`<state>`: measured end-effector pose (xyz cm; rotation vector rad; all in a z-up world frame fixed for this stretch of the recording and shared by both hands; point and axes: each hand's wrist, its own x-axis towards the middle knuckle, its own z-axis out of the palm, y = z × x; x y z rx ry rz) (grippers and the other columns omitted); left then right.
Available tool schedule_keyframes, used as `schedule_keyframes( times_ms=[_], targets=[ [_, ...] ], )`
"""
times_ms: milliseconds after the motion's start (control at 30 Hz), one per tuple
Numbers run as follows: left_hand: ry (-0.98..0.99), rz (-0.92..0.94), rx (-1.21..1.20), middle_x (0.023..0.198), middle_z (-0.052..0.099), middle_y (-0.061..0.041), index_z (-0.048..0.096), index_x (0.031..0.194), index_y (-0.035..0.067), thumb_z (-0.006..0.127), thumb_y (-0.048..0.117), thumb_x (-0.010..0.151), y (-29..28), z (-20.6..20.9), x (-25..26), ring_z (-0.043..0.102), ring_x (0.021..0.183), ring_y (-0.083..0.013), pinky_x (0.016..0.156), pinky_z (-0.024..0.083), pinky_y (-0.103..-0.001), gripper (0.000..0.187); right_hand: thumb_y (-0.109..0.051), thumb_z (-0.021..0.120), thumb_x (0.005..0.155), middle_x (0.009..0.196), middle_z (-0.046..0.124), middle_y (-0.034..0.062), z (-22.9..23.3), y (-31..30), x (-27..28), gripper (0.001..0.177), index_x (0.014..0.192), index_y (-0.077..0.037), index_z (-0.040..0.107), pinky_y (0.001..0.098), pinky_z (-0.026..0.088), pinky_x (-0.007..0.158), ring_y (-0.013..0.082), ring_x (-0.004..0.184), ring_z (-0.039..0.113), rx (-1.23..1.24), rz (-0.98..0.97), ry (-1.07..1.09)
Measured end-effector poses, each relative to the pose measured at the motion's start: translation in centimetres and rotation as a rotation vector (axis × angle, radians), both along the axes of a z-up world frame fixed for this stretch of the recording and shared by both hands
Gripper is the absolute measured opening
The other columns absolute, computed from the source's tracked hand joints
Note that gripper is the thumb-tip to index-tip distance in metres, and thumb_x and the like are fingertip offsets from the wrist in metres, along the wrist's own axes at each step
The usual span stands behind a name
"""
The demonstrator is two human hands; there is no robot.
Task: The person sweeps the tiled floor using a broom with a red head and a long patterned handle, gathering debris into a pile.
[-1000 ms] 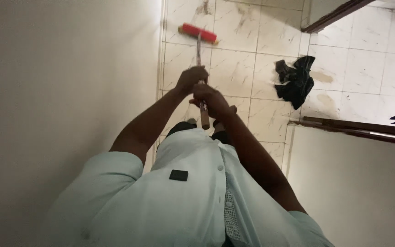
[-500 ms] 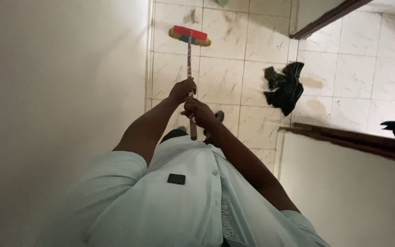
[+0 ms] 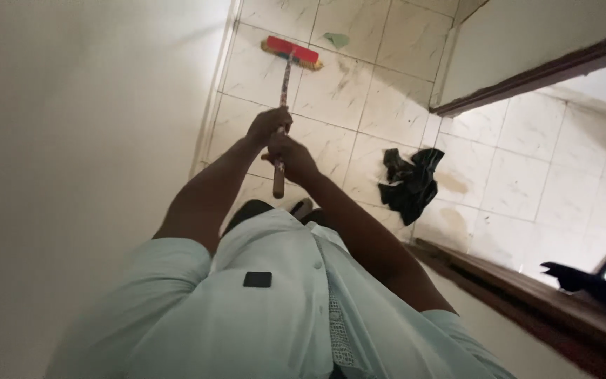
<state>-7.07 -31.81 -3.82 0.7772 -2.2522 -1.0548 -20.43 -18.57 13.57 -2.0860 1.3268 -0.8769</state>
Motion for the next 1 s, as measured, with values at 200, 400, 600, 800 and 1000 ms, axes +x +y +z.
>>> schedule_keyframes(
  times_ms=[200, 400, 600, 800, 1000],
  targets=[
    [-0.091, 0.059, -0.237, 0.093, 0.071, 0.0, 0.066, 0.081, 0.016, 0.075, 0.012, 0.076, 1.5, 9.5, -5.6, 0.07, 0.114, -0.0231, 0.113, 0.032, -0.061, 0.011, -0.022, 0.08, 0.092, 0.09, 0.061, 0.0093, 8.3, 0.8, -5.7, 0.032, 0.084, -0.005, 0.054, 0.0401, 0.054, 0.08, 0.0292, 0.088, 0.065, 0.104, 0.057, -0.015],
    [0.074, -0.06, -0.15, 0.082, 0.065, 0.0, 0.062, 0.081, 0.016, 0.079, 0.017, 0.078, 6.5, 15.9, -8.5, 0.068, 0.082, -0.0225, 0.099, 0.047, -0.048, 0.017, -0.019, 0.081, 0.089, 0.09, 0.061, 0.0082, 14.2, 4.7, -10.0, 0.035, 0.078, -0.005, 0.05, 0.0396, 0.052, 0.071, 0.0291, 0.084, 0.064, 0.205, 0.089, -0.043],
    [-0.008, -0.14, -0.128, 0.077, 0.06, -0.001, 0.06, 0.078, 0.016, 0.079, 0.022, 0.076, 7.1, 14.3, -12.6, 0.064, 0.076, -0.0243, 0.069, 0.046, -0.042, 0.02, -0.018, 0.081, 0.085, 0.089, 0.063, 0.0056, 13.5, 4.8, -14.0, 0.034, 0.079, -0.004, 0.051, 0.0394, 0.053, 0.071, 0.0271, 0.084, 0.066, 0.348, 0.114, 0.025],
    [-0.198, -0.201, -0.213, 0.086, 0.06, -0.002, 0.061, 0.079, 0.016, 0.078, 0.018, 0.074, 6.1, 9.5, -13.9, 0.064, 0.087, -0.0267, 0.071, 0.045, -0.044, 0.018, -0.015, 0.081, 0.082, 0.093, 0.063, 0.0057, 8.4, 5.2, -14.6, 0.029, 0.078, -0.005, 0.054, 0.04, 0.053, 0.073, 0.0278, 0.088, 0.065, 0.334, 0.044, -0.008],
    [-0.27, -0.274, -0.237, 0.087, 0.061, -0.006, 0.062, 0.079, 0.014, 0.079, 0.021, 0.066, 2.2, 4.3, -14.6, 0.064, 0.087, -0.0287, 0.067, 0.049, -0.046, 0.022, -0.017, 0.079, 0.088, 0.088, 0.062, 0.0039, 3.0, 2.9, -14.2, 0.03, 0.076, -0.007, 0.054, 0.0388, 0.055, 0.08, 0.0276, 0.098, 0.066, 0.243, 0.014, 0.032]
  ],
)
